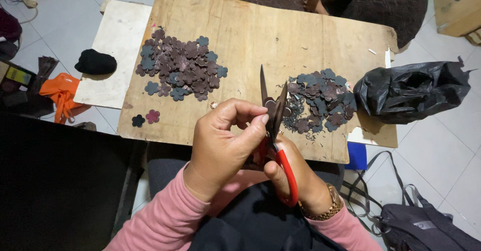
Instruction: The person sits at a workbench holding red-handled shears and trims excess material from the edges of small flower-shaped leather pieces one at a time, placing trimmed pieces on a pile and letting scraps fall onto the table.
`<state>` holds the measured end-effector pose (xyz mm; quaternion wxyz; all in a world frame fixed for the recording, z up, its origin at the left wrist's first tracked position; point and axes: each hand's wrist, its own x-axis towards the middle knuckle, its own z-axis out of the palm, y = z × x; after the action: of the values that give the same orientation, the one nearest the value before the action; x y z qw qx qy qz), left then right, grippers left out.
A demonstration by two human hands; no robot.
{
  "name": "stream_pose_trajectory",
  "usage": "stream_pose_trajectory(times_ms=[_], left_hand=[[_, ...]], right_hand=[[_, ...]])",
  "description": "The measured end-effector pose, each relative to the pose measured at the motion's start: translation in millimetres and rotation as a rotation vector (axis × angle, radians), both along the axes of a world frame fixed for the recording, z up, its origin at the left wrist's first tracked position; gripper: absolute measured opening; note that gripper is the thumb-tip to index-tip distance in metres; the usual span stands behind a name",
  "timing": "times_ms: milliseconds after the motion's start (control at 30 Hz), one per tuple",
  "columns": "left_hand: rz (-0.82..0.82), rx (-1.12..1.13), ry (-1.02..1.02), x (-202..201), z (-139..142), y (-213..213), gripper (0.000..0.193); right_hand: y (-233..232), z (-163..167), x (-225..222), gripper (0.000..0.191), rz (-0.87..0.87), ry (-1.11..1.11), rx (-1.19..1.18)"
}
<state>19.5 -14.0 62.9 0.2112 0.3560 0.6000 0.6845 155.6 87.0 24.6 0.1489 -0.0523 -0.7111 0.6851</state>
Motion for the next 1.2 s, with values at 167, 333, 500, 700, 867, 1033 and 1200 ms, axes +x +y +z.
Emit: stream_pose_trajectory(times_ms=[167,333,500,700,867,1033,1200], left_hand=[[-0.027,-0.006,-0.071,-2,-3,0,0.008],[-0.138,0.022,-0.398,-4,-7,3,0.012],[-0.259,0.122,-0.515,-7,-11,5,0.035],[-0.281,0.103,-0.579,-5,-12,5,0.036],[-0.265,0.167,-0.622,-4,-11,5,0.032],[-0.167,0.167,-0.541,-9,-11,6,0.023],[-0.168,0.14,-0.576,-12,-15,4,0.015]], right_hand=[[5,-5,5,0.088,-0.06,-0.078,0.11],[5,-10,5,0.093,-0.045,-0.096,0.062],[3,-8,6,0.096,0.026,-0.066,-0.055],[1,-8,9,0.102,0.036,-0.064,-0.116],[3,-11,5,0.106,-0.107,-0.028,0.193],[5,-15,4,0.107,-0.105,-0.047,0.13],[2,-12,5,0.106,-0.069,-0.037,0.109]])
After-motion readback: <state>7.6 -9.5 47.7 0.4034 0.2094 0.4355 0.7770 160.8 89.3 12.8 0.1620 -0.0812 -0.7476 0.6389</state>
